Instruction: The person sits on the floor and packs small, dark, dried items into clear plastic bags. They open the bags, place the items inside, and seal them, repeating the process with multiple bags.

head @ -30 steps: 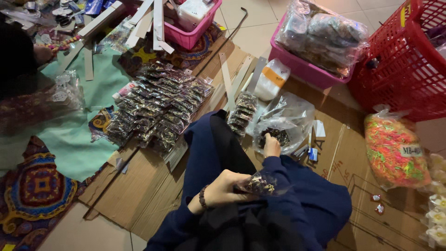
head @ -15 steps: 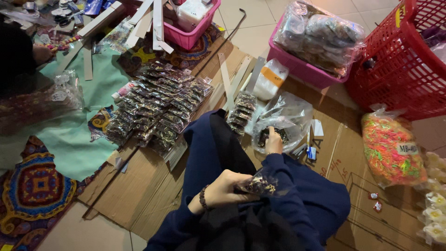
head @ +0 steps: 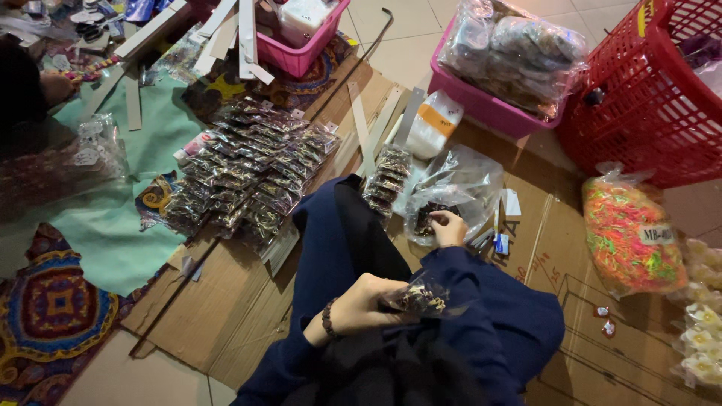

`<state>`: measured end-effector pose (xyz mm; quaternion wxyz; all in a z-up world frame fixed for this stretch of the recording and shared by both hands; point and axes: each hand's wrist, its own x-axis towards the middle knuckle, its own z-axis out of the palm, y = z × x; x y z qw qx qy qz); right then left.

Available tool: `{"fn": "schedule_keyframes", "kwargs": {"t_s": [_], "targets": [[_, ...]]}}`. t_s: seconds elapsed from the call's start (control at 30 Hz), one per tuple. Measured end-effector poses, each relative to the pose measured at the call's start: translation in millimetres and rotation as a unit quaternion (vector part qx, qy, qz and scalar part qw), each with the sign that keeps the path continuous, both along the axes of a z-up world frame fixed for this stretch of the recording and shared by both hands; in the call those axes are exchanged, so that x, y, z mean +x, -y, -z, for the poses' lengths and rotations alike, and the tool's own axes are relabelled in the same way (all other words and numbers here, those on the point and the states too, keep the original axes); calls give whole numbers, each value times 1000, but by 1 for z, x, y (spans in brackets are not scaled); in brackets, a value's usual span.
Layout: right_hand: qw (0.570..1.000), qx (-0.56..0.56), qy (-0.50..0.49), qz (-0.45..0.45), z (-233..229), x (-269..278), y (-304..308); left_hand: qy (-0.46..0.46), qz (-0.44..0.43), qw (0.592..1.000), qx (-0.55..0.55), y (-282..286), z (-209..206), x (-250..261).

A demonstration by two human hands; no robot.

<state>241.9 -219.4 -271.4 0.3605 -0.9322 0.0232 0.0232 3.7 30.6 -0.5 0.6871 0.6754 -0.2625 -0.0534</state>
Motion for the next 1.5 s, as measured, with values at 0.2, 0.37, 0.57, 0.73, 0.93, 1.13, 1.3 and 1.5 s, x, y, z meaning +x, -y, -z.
{"fn": "schedule_keyframes", "kwargs": {"t_s": [0.2,0.37,0.57,0.73,0.93,1.13,1.3,1.5], "targets": [[920,362,-98,111,15,-3,13,3,9,1000,8,7,5,10],[850,454,-193,183,34,1,36,21,-48,996,-66,27,21,24],[840,487,-184,154,-52,-1,41,39,-70,996,-47,36,60,62],[858,495,-123,66,-138,4,53,53,-146,988,-21,38,102,117],[859,507,-62,37,-233,9,66,60,-213,975,19,49,136,176],[872,487,-46,-7,-279,1,35,26,-190,981,24,65,148,189],[912,403,-4,-81,-299,-3,11,24,-164,985,39,66,146,183],[961,167,18,-220,-329,-7,4,-5,-156,986,58,69,171,187]]}}
